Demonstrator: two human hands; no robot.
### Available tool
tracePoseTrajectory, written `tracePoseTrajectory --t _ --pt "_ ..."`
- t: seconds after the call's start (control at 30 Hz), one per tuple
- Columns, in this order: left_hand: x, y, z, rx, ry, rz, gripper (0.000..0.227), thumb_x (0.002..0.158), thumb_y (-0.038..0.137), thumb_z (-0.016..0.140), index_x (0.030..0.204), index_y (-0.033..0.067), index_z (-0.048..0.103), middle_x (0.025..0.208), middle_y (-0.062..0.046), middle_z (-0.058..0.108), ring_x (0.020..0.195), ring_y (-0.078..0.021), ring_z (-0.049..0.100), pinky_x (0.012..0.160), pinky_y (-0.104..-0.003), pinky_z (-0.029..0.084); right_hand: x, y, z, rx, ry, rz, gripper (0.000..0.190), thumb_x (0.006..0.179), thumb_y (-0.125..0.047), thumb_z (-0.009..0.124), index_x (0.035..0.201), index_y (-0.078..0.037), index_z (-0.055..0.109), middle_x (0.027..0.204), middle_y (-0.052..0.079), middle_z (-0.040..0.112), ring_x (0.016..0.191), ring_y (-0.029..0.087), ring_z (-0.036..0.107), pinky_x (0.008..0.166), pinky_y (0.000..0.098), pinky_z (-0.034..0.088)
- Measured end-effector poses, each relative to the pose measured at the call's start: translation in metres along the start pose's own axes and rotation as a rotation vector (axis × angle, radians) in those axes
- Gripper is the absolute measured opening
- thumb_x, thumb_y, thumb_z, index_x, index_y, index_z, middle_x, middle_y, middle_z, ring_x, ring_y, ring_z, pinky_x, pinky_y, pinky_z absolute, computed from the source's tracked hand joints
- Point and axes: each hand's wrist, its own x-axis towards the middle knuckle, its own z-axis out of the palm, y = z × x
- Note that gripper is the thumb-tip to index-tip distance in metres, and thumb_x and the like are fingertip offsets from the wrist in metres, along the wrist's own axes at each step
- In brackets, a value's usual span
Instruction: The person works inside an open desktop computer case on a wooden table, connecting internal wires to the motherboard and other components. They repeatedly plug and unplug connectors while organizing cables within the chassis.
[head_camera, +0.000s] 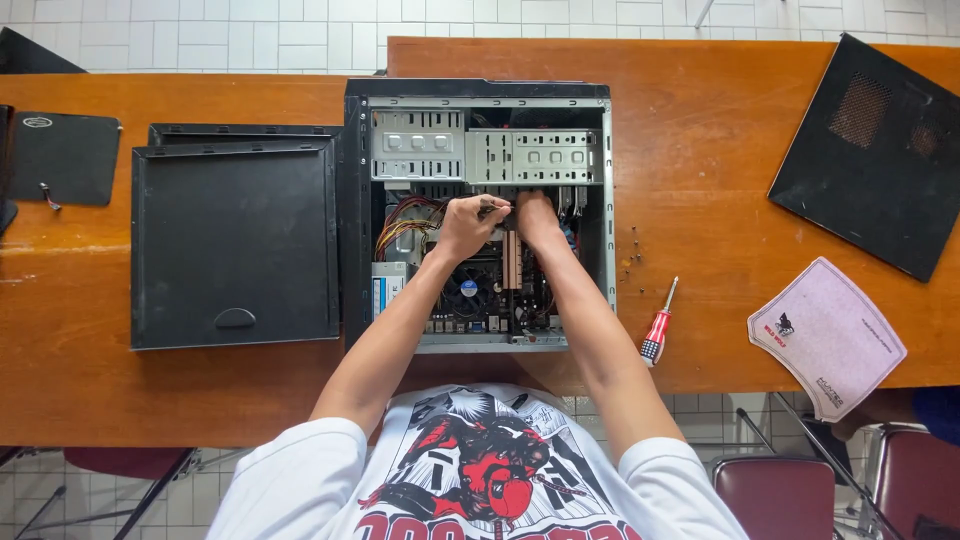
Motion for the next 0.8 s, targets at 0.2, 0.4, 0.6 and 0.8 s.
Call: tracePoseTrajectory --t 0.2,0.4,0.6,0.8 --pt "-0.004 -0.002 -0.011 0.061 0.049 -0.021 0.014 0.101 0.015 0.073 0.107 0.0041 0.079 0.086 -0.017 0.077 0.079 -0.0294 0.077 0.064 -0.042 0.063 0.031 0.009 0.020 -0.104 -0.126 -0.015 0.012 0.083 -0.001 0.076 0.093 0.004 0.079 0.087 0.023 0.077 0.093 0.043 0.076 0.074 0.0500 0.064" --pt "0.000 -0.024 -0.026 0.292 0.018 -0.033 0.013 0.101 0.015 0.071 0.108 0.0057 0.077 0.086 -0.013 0.077 0.076 -0.0279 0.076 0.067 -0.043 0.064 0.018 -0.006 -0.006 -0.044 -0.171 0.051 0.017 0.090 -0.001 0.064 0.099 0.004 0.079 0.098 0.024 0.078 0.099 0.043 0.075 0.080 0.0528 0.064" --pt "-0.026 -0.017 -0.054 0.327 0.024 -0.031 0.028 0.104 0.024 0.069 0.129 0.0105 0.070 0.104 -0.011 0.077 0.088 -0.0271 0.076 0.078 -0.044 0.065 0.015 -0.004 -0.001 0.091 -0.108 0.069 0.023 0.094 0.001 0.055 0.099 0.009 0.076 0.099 0.028 0.077 0.102 0.045 0.074 0.083 0.0532 0.063" --pt "-0.082 -0.005 -0.094 0.256 0.350 0.006 0.012 0.098 0.016 0.073 0.107 0.0186 0.081 0.087 -0.001 0.078 0.075 -0.0178 0.074 0.074 -0.033 0.062 -0.006 -0.015 -0.027 0.044 -0.029 -0.154 0.020 0.089 0.010 0.057 0.096 0.011 0.075 0.089 0.033 0.074 0.088 0.049 0.075 0.069 0.0503 0.065"
